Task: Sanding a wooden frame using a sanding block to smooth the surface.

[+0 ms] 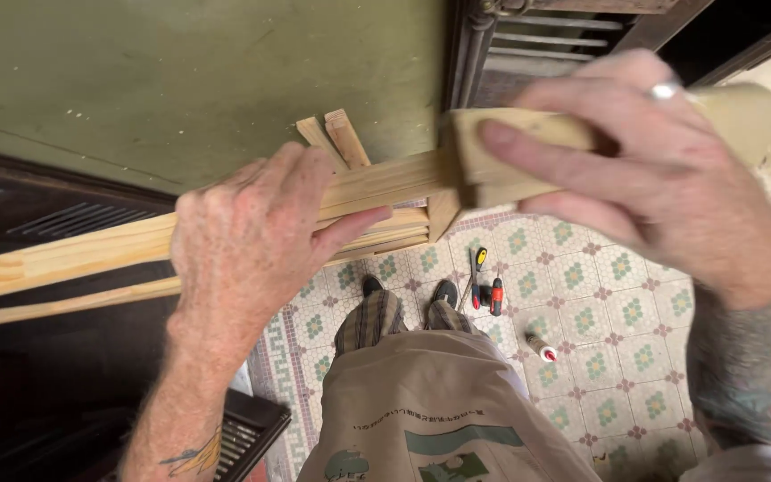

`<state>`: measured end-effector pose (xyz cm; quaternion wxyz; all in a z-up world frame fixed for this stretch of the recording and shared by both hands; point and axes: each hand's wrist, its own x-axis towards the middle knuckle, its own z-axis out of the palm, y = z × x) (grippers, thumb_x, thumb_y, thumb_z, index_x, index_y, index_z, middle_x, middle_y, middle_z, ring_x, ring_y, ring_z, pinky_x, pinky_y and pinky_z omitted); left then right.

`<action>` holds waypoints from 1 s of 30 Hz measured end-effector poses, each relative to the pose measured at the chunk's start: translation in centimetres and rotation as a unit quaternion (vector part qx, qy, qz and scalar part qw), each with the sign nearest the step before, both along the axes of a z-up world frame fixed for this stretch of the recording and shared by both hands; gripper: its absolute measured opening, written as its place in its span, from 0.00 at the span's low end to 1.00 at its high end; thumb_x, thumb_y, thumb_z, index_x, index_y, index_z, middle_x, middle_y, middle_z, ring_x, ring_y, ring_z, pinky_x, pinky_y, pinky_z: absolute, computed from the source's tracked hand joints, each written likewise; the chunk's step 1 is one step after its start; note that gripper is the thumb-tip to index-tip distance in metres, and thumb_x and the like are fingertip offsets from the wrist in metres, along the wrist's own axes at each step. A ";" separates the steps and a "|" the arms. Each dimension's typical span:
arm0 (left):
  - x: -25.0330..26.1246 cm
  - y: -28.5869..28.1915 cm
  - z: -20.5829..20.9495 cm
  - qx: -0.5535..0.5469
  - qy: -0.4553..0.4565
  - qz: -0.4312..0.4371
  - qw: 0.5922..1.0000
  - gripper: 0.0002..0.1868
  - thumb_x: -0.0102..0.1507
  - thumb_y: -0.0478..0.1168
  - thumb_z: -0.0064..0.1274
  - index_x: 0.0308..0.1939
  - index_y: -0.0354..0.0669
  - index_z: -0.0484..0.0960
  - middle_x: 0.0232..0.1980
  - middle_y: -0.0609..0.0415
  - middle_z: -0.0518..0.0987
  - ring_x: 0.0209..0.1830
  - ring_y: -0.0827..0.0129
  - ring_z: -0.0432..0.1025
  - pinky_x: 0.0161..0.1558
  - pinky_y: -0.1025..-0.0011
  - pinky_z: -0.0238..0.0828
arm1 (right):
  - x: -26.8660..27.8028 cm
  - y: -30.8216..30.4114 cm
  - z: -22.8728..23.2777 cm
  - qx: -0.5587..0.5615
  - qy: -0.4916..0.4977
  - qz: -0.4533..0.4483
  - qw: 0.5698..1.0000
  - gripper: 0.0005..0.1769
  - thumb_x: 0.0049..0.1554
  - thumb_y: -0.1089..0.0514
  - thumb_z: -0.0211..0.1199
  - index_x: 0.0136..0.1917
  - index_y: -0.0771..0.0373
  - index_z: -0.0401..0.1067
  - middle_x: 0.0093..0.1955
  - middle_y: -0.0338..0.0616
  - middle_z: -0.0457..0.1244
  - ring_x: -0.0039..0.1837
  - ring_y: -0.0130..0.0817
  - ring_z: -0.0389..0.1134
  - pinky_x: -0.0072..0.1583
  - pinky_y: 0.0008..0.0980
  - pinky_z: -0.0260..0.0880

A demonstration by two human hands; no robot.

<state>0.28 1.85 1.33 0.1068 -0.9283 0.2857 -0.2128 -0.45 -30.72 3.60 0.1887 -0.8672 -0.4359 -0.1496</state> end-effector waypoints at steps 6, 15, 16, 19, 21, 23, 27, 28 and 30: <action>-0.5 -0.7 0.2 -0.029 0.015 -0.003 0.999 0.38 0.69 0.81 0.53 0.35 0.52 0.69 0.29 0.63 0.67 0.20 0.69 0.66 0.16 0.67 0.54 | -1.1 -4.7 -3.6 0.067 0.063 -0.123 0.988 0.31 0.59 0.55 0.68 0.74 0.66 0.71 0.73 0.64 0.62 0.68 0.57 0.61 0.61 0.42 0.72; -0.5 1.2 0.3 -0.005 0.063 0.033 0.997 0.23 0.49 0.50 0.63 0.35 0.49 0.65 0.29 0.61 0.65 0.22 0.66 0.63 0.18 0.64 0.55 | 0.5 3.5 -2.8 0.064 -0.049 -0.009 0.997 0.39 0.64 0.47 0.84 0.79 0.41 0.63 0.77 0.40 0.58 0.67 0.44 0.64 0.69 0.44 0.66; -0.5 1.2 0.3 -0.005 0.045 0.017 0.999 0.28 0.60 0.66 0.55 0.33 0.50 0.62 0.27 0.61 0.62 0.20 0.70 0.59 0.18 0.66 0.53 | 0.0 2.0 -4.5 0.109 -0.009 -0.033 0.993 0.32 0.64 0.45 0.70 0.76 0.53 0.66 0.75 0.52 0.58 0.69 0.52 0.61 0.69 0.50 0.68; -0.3 1.3 -0.1 -0.016 0.021 0.001 1.000 0.39 0.70 0.81 0.47 0.31 0.51 0.61 0.24 0.63 0.59 0.18 0.77 0.53 0.18 0.72 0.49 | -0.8 -1.6 -11.9 0.212 0.048 -0.064 0.974 0.29 0.63 0.50 0.61 0.74 0.66 0.66 0.74 0.61 0.58 0.71 0.54 0.59 0.69 0.51 0.69; -0.2 1.1 0.2 -0.030 0.023 -0.017 0.999 0.38 0.69 0.80 0.48 0.31 0.52 0.63 0.23 0.65 0.59 0.17 0.79 0.50 0.16 0.75 0.47 | -1.4 -1.4 -16.1 0.270 0.069 -0.088 0.956 0.29 0.62 0.57 0.65 0.73 0.67 0.65 0.74 0.58 0.58 0.70 0.49 0.58 0.68 0.45 0.68; -0.6 0.9 0.8 -0.032 0.032 -0.004 0.999 0.39 0.69 0.78 0.54 0.31 0.48 0.62 0.25 0.61 0.60 0.19 0.73 0.55 0.20 0.68 0.49 | -2.3 1.2 -18.5 0.470 0.026 -0.133 0.872 0.24 0.71 0.47 0.54 0.74 0.61 0.63 0.71 0.59 0.58 0.72 0.52 0.60 0.71 0.51 0.73; -0.4 1.0 0.8 -0.032 0.027 -0.003 0.999 0.39 0.71 0.77 0.54 0.31 0.48 0.61 0.26 0.61 0.59 0.20 0.71 0.55 0.21 0.67 0.49 | -1.5 7.3 -16.1 0.534 0.026 -0.115 0.837 0.27 0.70 0.38 0.52 0.75 0.53 0.62 0.71 0.51 0.58 0.74 0.46 0.58 0.76 0.55 0.68; -0.3 1.0 0.7 -0.029 0.021 -0.002 0.999 0.39 0.71 0.78 0.53 0.32 0.48 0.61 0.26 0.60 0.60 0.20 0.70 0.56 0.21 0.66 0.50 | -0.6 8.4 -13.9 0.545 -0.004 -0.088 0.834 0.26 0.72 0.42 0.52 0.78 0.51 0.59 0.73 0.48 0.57 0.76 0.44 0.57 0.78 0.53 0.67; -0.6 1.0 0.6 -0.031 0.026 0.010 0.999 0.39 0.71 0.78 0.52 0.32 0.48 0.62 0.25 0.60 0.60 0.20 0.68 0.58 0.21 0.65 0.50 | -0.2 9.3 -9.9 0.549 -0.019 -0.057 0.834 0.26 0.73 0.47 0.52 0.81 0.49 0.56 0.76 0.45 0.55 0.78 0.42 0.57 0.81 0.50 0.65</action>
